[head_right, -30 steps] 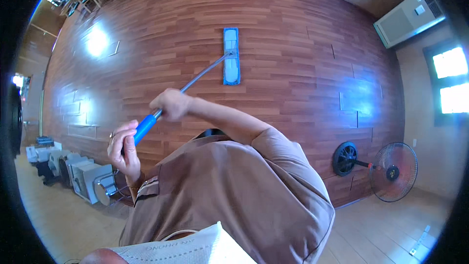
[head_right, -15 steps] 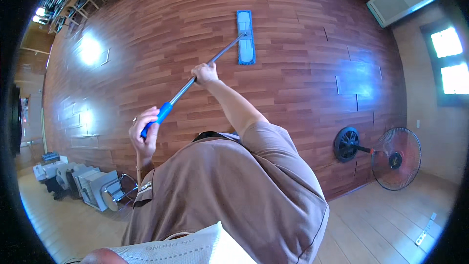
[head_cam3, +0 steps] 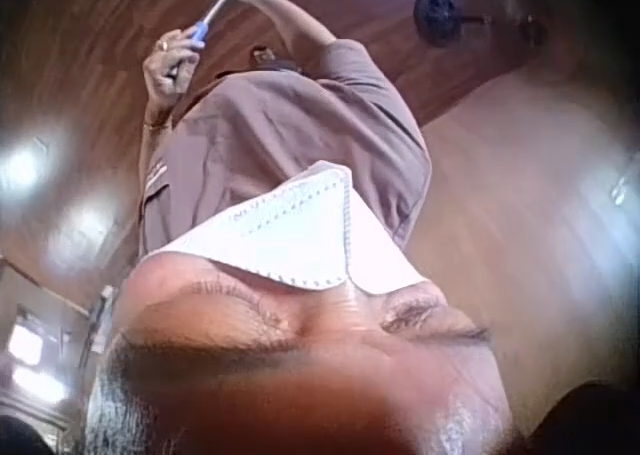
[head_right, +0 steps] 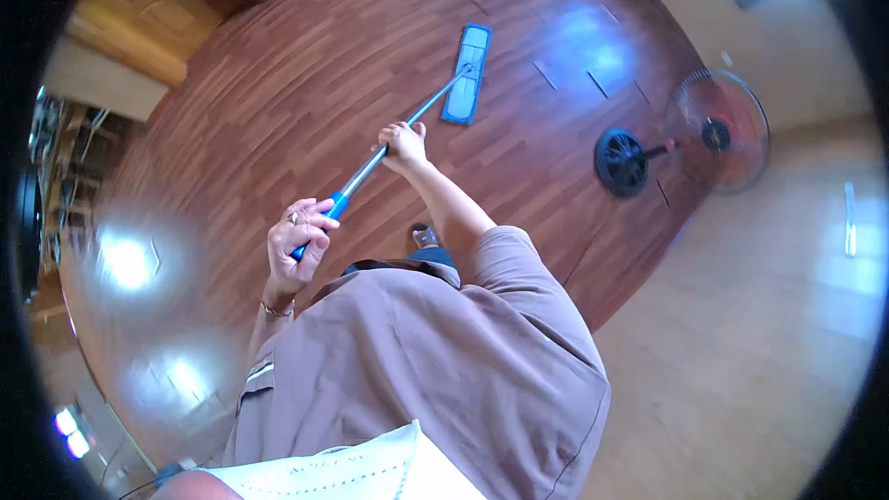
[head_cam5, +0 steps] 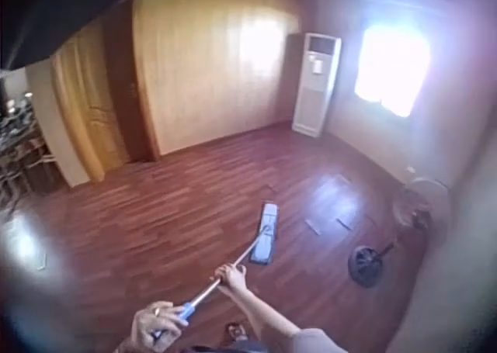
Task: Mopping a wooden floor using a flat mop.
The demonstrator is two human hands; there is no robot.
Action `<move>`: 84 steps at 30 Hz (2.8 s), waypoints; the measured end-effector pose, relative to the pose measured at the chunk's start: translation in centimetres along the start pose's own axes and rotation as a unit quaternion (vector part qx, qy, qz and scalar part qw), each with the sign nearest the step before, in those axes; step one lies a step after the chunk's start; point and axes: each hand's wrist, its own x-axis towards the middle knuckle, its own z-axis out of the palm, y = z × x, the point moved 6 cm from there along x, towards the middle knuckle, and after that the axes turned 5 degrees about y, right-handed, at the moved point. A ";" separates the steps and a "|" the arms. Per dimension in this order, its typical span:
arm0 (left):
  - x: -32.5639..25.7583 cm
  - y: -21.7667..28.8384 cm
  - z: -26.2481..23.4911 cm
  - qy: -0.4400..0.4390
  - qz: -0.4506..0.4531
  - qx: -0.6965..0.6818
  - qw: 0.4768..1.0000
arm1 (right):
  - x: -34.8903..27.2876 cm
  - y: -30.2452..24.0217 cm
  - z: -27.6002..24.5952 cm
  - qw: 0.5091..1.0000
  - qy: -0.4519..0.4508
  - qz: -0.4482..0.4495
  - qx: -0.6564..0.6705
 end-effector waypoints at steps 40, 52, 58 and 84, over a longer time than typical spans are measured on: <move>4.6 7.4 15.9 -0.475 0.016 -0.354 0.806 | -31.2 7.9 -18.1 0.922 0.180 0.331 -0.089; 8.7 14.2 2.7 -0.336 0.129 -0.281 0.890 | -14.2 -1.9 -17.6 0.970 0.202 0.083 0.110; 6.2 12.5 2.4 -0.201 0.097 -0.193 0.955 | -8.5 0.3 -13.2 0.967 0.134 0.019 0.215; -12.8 20.4 -11.9 0.158 -0.067 0.156 0.973 | -10.1 -33.8 6.9 0.751 -0.363 -0.389 0.391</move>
